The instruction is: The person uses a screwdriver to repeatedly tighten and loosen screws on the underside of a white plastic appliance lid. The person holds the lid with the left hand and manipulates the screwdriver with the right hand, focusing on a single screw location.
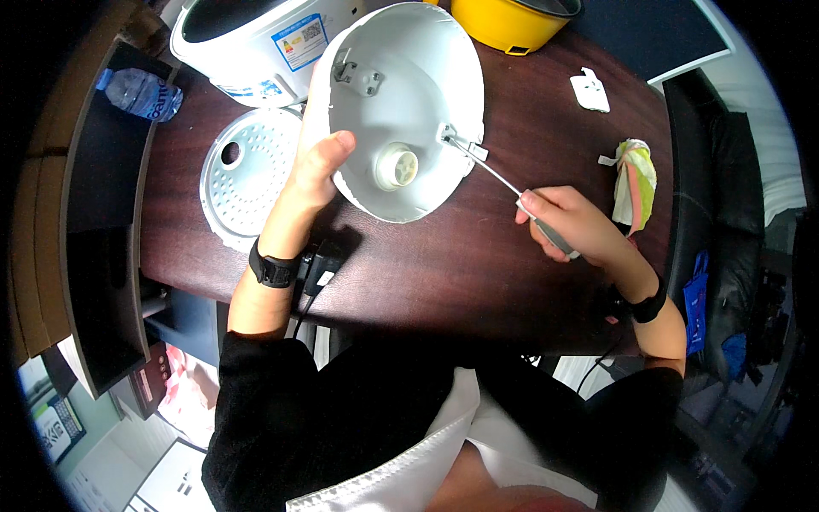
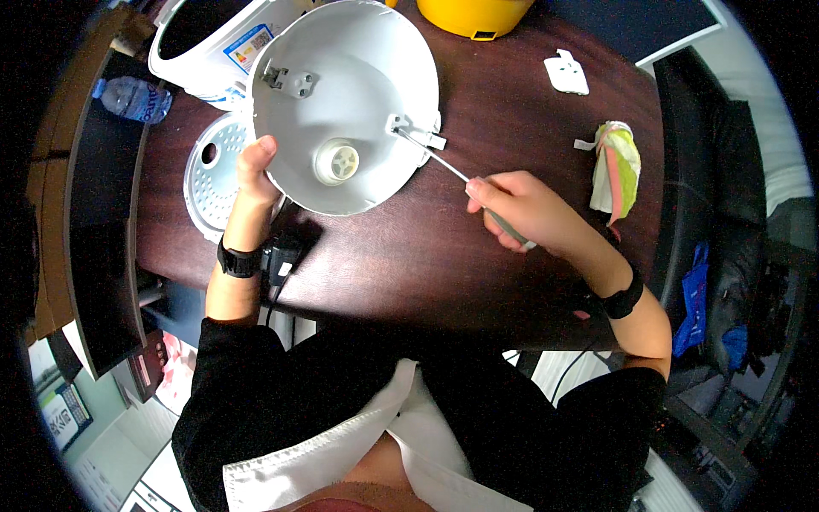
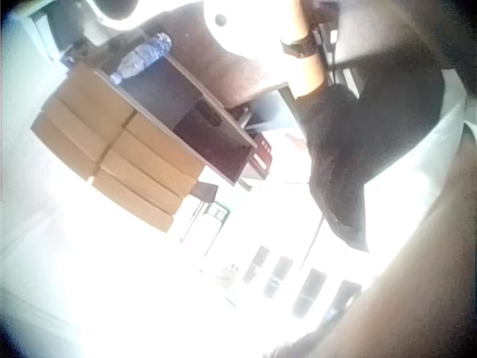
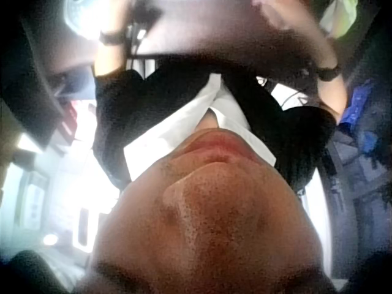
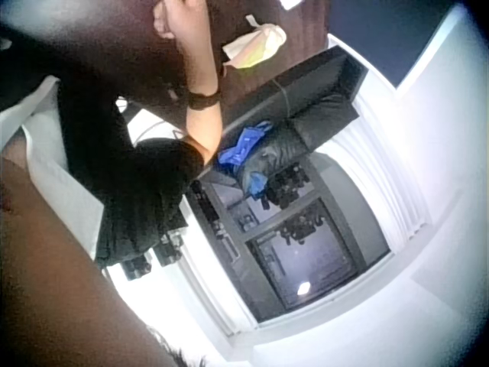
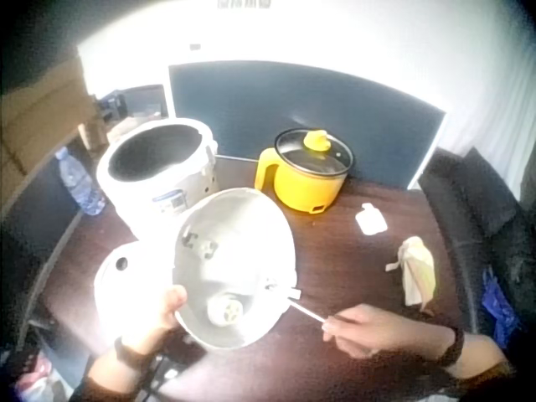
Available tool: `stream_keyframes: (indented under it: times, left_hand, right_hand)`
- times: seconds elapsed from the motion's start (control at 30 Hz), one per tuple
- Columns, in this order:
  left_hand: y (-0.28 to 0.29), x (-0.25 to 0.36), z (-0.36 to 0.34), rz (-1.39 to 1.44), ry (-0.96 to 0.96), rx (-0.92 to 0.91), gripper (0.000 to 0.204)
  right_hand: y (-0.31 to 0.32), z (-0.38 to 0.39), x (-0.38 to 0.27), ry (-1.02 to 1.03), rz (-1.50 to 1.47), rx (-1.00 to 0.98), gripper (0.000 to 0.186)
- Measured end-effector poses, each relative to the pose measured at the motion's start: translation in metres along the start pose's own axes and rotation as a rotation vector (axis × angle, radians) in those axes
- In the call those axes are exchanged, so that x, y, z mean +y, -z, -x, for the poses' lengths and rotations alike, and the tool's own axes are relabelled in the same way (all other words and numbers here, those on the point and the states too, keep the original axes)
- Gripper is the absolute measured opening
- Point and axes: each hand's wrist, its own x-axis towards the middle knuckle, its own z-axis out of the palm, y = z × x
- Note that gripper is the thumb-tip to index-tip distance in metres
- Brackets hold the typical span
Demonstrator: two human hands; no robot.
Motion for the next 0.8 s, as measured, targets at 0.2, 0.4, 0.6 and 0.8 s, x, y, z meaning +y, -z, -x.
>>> stream_keyframes:
  times: [0.2,0.4,0.6,0.8]
  left_hand:
    - [0.002,0.003,-0.001,-0.028,-0.022,-0.022,0.066]
    - [0.001,-0.001,-0.001,-0.044,-0.076,-0.04,0.065]
    - [0.001,0.012,-0.004,-0.02,0.086,-0.149,0.091]
    - [0.0,0.007,-0.003,-0.034,0.05,-0.09,0.083]
  right_hand:
    - [0.006,0.0,-0.011,0.401,0.81,0.383,0.031]
    - [-0.003,0.0,-0.009,-0.028,-0.035,-0.14,0.039]
    - [0.004,-0.001,0.004,-0.189,-0.772,-0.411,0.043]
    - [0.007,0.003,0.005,0.195,0.442,0.201,0.035]
